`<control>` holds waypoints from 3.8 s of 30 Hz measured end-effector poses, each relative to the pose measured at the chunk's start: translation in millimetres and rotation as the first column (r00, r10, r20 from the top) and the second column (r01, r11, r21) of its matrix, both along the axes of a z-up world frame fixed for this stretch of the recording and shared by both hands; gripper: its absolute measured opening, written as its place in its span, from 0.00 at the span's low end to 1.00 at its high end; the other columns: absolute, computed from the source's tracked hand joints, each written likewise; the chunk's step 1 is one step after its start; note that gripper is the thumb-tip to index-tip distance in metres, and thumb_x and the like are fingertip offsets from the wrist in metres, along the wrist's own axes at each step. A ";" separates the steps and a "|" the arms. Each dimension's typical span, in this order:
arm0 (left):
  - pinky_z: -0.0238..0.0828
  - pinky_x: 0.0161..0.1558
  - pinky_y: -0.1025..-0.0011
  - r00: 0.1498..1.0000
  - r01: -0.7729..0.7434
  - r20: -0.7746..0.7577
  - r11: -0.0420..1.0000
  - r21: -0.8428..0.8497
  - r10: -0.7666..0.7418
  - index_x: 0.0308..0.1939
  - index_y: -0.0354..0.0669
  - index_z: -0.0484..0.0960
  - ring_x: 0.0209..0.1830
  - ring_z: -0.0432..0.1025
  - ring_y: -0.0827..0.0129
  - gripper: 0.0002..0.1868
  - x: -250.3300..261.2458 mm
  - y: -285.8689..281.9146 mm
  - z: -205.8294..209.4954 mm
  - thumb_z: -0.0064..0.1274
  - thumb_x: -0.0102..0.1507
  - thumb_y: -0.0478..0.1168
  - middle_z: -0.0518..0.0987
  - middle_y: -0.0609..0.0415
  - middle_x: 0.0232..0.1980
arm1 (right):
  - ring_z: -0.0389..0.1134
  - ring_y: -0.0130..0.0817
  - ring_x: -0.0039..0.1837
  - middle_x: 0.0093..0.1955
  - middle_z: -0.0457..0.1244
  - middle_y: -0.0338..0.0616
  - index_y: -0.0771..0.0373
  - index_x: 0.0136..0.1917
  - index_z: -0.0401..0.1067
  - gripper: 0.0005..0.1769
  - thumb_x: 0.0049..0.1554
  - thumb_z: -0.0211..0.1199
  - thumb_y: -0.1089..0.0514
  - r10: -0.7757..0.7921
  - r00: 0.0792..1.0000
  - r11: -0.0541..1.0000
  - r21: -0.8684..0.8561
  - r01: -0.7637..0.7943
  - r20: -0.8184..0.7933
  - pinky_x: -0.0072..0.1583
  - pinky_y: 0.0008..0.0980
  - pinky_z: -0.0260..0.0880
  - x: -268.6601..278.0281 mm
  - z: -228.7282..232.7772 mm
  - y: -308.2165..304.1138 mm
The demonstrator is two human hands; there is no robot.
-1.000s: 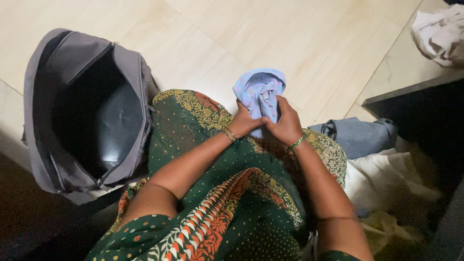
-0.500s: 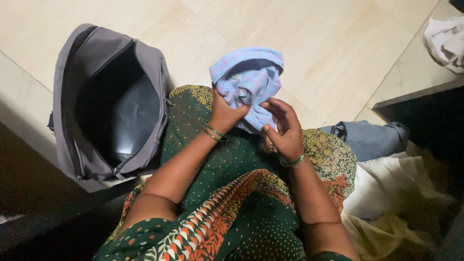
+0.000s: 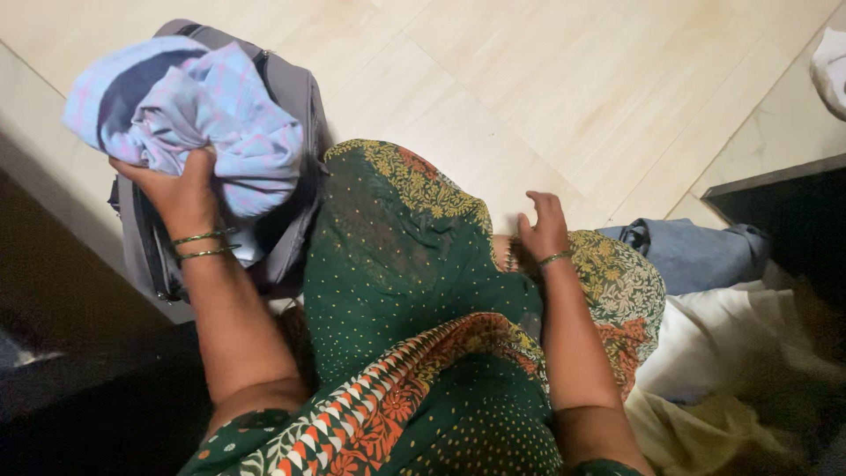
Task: The person folds a blue checkered shirt and a white shirt on the floor, then places them into a gray duffel bag. The person is sitting cross-legged on a tiled floor with a pile of clothes nearby.
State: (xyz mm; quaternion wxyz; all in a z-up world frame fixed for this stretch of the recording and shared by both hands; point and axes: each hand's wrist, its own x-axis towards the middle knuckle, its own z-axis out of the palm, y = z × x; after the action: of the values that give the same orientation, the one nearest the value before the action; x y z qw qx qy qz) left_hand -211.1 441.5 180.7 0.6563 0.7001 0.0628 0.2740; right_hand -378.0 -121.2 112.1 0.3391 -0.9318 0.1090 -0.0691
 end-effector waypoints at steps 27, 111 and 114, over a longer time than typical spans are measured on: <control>0.41 0.75 0.31 0.497 0.508 -0.769 0.584 0.633 0.401 0.83 0.62 0.43 0.84 0.30 0.36 0.57 6.4 -14.7 -144.3 0.57 0.59 0.69 0.35 0.39 0.86 | 0.69 0.52 0.61 0.60 0.66 0.55 0.56 0.62 0.74 0.23 0.54 0.67 0.49 0.025 0.873 0.993 -0.088 -0.077 -0.486 0.62 0.45 0.69 16.0 -78.1 -10.7; 0.69 0.59 0.55 0.325 0.908 -0.772 -0.049 0.417 -0.546 0.58 0.44 0.78 0.58 0.73 0.47 0.21 -1.5 -381.6 -113.4 0.55 0.64 0.48 0.79 0.41 0.56 | 0.62 0.56 0.55 0.54 0.61 0.66 0.68 0.53 0.70 0.17 0.58 0.71 0.56 -0.925 0.234 0.216 -0.092 0.972 0.300 0.56 0.47 0.60 -265.0 -4.4 -291.4; 0.69 0.59 0.55 0.326 0.908 -0.774 -0.046 0.415 -0.542 0.58 0.44 0.78 0.57 0.73 0.47 0.21 -3.3 -381.3 -114.5 0.55 0.64 0.48 0.79 0.41 0.56 | 0.62 0.55 0.52 0.51 0.61 0.64 0.68 0.50 0.70 0.15 0.59 0.70 0.56 -0.892 0.194 0.211 -0.002 0.977 0.409 0.53 0.46 0.60 -267.1 16.3 -315.7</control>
State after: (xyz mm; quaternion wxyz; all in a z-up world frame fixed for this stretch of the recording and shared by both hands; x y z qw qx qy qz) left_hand -214.3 60.2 66.2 0.2416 0.8620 -0.3440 -0.2832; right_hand -645.1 -436.9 128.4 0.1101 -0.6760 0.5908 -0.4264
